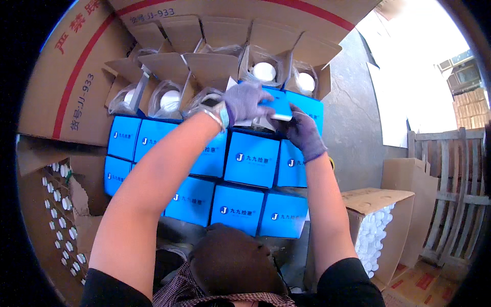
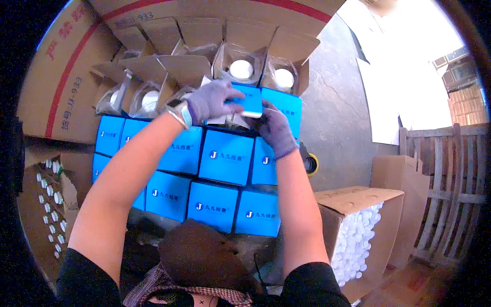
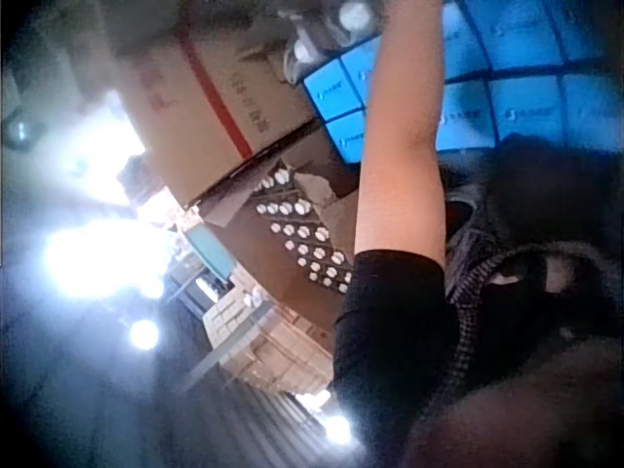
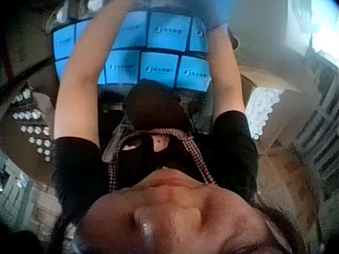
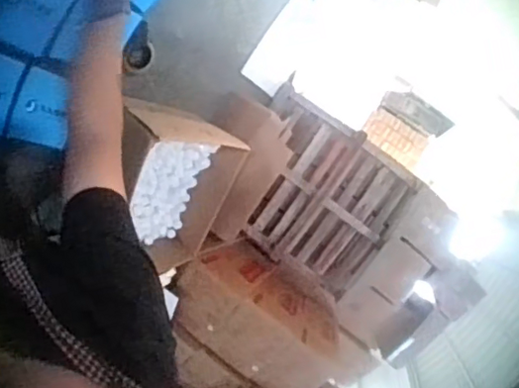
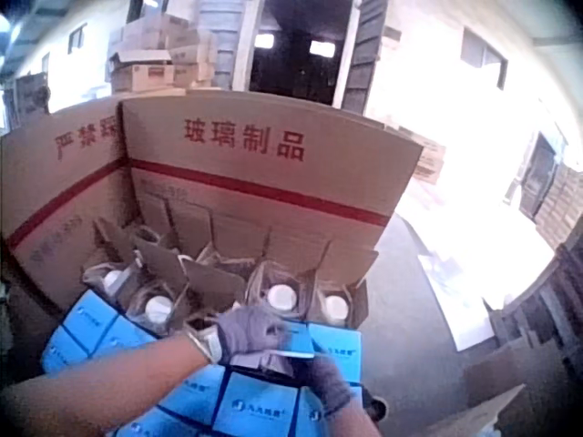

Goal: The person sits on the floor in a warehouse and packs small glass jars into a large cardboard box. They first place white foam inserts into the jar openings, then arrange blue product boxes on top of the jars to secure them. Finally, they lift the filled box and place it into a larger shipping container.

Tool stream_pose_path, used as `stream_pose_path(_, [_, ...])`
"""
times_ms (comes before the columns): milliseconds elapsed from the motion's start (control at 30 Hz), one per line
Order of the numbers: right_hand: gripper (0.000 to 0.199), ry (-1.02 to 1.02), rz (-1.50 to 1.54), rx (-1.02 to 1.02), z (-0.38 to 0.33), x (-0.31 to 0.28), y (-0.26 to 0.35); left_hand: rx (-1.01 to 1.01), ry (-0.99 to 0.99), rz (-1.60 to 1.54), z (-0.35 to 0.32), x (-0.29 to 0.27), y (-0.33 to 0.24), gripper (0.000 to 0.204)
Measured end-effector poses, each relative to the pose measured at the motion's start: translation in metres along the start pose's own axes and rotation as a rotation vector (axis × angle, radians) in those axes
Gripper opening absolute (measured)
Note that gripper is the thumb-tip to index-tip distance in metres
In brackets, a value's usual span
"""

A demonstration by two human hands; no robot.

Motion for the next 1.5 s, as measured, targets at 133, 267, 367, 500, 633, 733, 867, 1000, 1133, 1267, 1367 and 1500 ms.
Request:
stream_pose_path(133, [0.054,0.058,-0.054,0.014,-0.019,-0.020,0.006,0.170,-0.293,0.300,-0.038,0.035,0.009,0.082])
stream_pose_path(267, [0.038,-0.039,-0.470,-0.397,-0.024,-0.012,0.003,0.182,-0.301,0.381,-0.035,0.048,0.015,0.084])
stream_pose_path(367, [0.029,-0.114,-0.837,-0.675,-0.034,-0.008,0.003,0.218,-0.294,0.496,-0.034,0.051,0.009,0.080])
stream_pose_path(500, [0.023,-0.234,-1.290,-1.127,-0.069,0.017,0.005,0.144,-0.352,0.454,-0.043,0.056,0.008,0.075])
stream_pose_path(633, [0.030,-0.224,-1.431,-1.253,-0.082,0.020,-0.001,0.120,-0.425,0.394,-0.045,0.054,0.003,0.074])
stream_pose_path(733, [0.034,-0.182,-1.383,-1.196,-0.078,0.014,-0.005,0.128,-0.424,0.395,-0.045,0.056,0.005,0.075])
stream_pose_path(867, [0.034,-0.138,-1.189,-1.118,-0.073,0.006,-0.008,0.192,-0.415,0.382,-0.050,0.052,0.005,0.075])
stream_pose_path(1000, [0.036,-0.191,-1.338,-1.172,-0.075,0.008,-0.014,0.162,-0.394,0.394,-0.047,0.058,0.005,0.075])
stream_pose_path(1133, [0.042,-0.224,-1.584,-1.243,-0.085,0.024,-0.027,0.144,-0.418,0.382,-0.050,0.064,0.013,0.082])
stream_pose_path(1267, [0.043,-0.174,-1.727,-1.132,-0.079,0.035,-0.020,0.100,-0.292,0.372,-0.048,0.063,0.016,0.085])
stream_pose_path(1367, [0.041,-0.090,-1.528,-1.148,-0.058,0.044,-0.002,0.260,-0.686,0.107,-0.072,0.016,0.010,0.065])
stream_pose_path(1500, [0.074,0.181,-1.462,-1.054,-0.052,0.116,-0.014,0.077,-1.115,0.153,-0.142,-0.055,0.053,0.062])
Point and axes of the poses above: each hand's wrist, its own z-axis towards the middle knuckle, its own x-axis out of the palm, y = z × x, the point moved 7 cm from there along z, towards the middle knuckle, and after that the axes turned 15 degrees about -y, right-handed, at the moved point
